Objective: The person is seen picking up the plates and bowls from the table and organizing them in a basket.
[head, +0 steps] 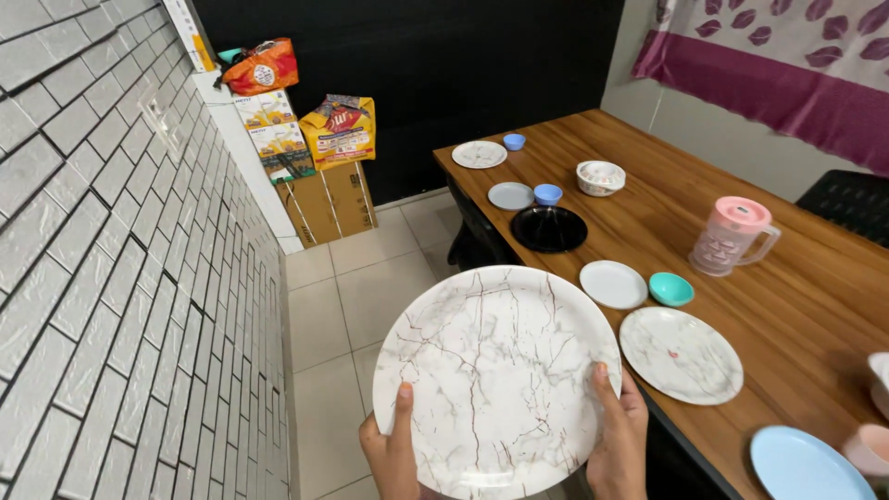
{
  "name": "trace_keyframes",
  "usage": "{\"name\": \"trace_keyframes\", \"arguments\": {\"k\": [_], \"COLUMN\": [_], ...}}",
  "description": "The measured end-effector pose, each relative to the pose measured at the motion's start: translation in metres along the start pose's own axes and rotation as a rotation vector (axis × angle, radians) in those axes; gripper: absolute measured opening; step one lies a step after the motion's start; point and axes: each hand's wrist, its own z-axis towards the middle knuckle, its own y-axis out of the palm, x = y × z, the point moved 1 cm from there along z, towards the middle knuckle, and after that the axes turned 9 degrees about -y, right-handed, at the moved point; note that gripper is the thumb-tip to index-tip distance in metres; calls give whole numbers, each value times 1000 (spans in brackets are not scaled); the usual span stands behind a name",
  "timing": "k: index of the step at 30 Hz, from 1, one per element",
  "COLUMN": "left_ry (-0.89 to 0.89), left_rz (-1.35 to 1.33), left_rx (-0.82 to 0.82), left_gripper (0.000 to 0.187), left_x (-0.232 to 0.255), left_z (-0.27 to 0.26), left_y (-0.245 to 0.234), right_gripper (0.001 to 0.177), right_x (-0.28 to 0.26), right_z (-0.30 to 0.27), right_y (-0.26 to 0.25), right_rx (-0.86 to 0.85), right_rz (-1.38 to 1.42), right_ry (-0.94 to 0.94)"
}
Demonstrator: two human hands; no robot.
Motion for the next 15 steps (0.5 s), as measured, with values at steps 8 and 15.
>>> {"name": "trace_keyframes", "arguments": {"k": [8,15], "left_ry": [58,223], "left_rz": [-97,-86], "left_rx": [-73,9], "left_gripper": [47,45], "left_x": [28,69], "left_z": [145,256], "left_y": [46,48], "right_gripper": [41,39], "right_x": [43,130], "right_z": [98,179], "right_y": [104,186], "right_rx": [-66,-163], "right_rz": [-3,-13], "right_ry": [-5,-12]}}
